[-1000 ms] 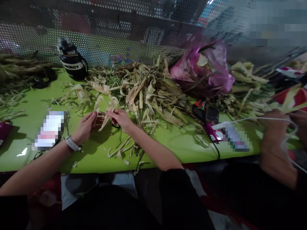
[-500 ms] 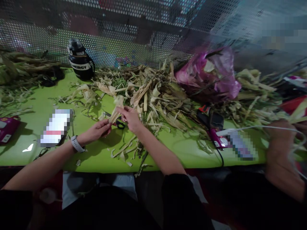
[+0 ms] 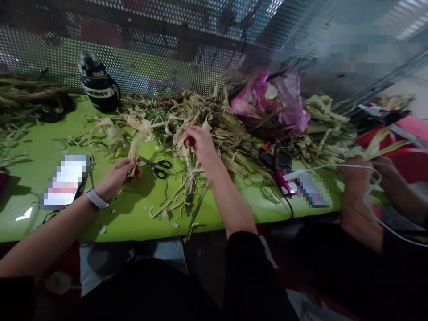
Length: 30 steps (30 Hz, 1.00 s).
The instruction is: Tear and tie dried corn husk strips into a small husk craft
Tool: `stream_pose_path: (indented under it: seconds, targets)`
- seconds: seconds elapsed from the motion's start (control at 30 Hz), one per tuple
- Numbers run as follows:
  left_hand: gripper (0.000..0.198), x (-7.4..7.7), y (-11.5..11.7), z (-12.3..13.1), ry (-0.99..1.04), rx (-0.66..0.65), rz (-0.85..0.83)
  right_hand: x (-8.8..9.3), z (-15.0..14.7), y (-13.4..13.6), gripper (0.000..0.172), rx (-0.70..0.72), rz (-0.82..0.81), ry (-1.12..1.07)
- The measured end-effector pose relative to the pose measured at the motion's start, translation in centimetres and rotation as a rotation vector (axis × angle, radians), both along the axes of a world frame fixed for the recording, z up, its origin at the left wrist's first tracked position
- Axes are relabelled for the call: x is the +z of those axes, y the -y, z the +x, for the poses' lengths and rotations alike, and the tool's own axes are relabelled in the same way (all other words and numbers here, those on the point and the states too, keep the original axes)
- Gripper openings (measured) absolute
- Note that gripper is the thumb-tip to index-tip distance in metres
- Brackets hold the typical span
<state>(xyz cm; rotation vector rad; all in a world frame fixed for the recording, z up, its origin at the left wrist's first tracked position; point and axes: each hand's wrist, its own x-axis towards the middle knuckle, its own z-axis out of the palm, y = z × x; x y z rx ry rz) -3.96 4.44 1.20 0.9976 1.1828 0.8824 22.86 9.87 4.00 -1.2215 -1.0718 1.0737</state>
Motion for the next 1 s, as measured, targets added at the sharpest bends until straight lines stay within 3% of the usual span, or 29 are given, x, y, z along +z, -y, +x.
stream_pose_path:
  seconds: [0.1, 0.17, 0.27, 0.37, 0.5, 0.6, 0.7, 0.77, 0.83, 0.9, 0.97, 1.0]
  targets:
    - [0.015, 0.0, -0.1, 0.0, -0.046, -0.002, 0.021, -1.2, 1.3, 0.3, 0.022, 0.058, -0.077, 0.525]
    - [0.013, 0.0, -0.1, 0.0, -0.079, 0.022, 0.069, -1.8, 2.2, 0.5, 0.019, -0.001, -0.084, 0.911]
    - [0.008, 0.0, -0.3, 0.0, -0.111, 0.047, 0.122, -2.5, 2.8, 0.7, 0.022, -0.062, -0.118, 1.210]
    - [0.022, -0.3, -0.6, -0.1, -0.102, 0.037, 0.127, -3.0, 2.4, 0.6, 0.024, 0.077, -0.178, 1.201]
    - [0.037, -0.9, -1.0, -0.3, -0.140, 0.013, 0.122, -3.0, 1.8, 0.6, 0.013, 0.168, -0.163, 1.031]
    - [0.042, -1.2, -1.0, -0.6, -0.242, 0.010, 0.238, -1.8, 2.0, 1.0, 0.017, 0.282, -0.143, 0.649]
    - [0.041, -1.3, -1.0, -0.9, -0.425, 0.007, 0.413, -0.5, 2.3, 1.9, 0.021, 0.271, -0.062, 0.118]
    - [0.041, -1.5, -1.0, -1.0, -0.511, -0.003, 0.489, 0.0, 2.2, 2.4, 0.021, 0.252, -0.019, -0.023]
    - [0.044, -1.8, -1.1, -1.2, -0.537, -0.010, 0.528, 0.1, 2.2, 2.7, 0.019, 0.293, -0.024, 0.023]
    - [0.045, -2.1, -1.2, -1.2, -0.532, -0.016, 0.543, 0.1, 2.7, 2.3, 0.020, 0.326, -0.042, 0.276]
    - [0.043, -2.3, -1.3, -1.2, -0.516, -0.013, 0.567, 0.0, 4.0, 1.1, 0.021, 0.201, -0.017, 0.624]
    - [0.041, -2.3, -1.3, -1.2, -0.519, -0.004, 0.593, 0.0, 4.9, 0.1, 0.021, 0.020, 0.037, 0.768]
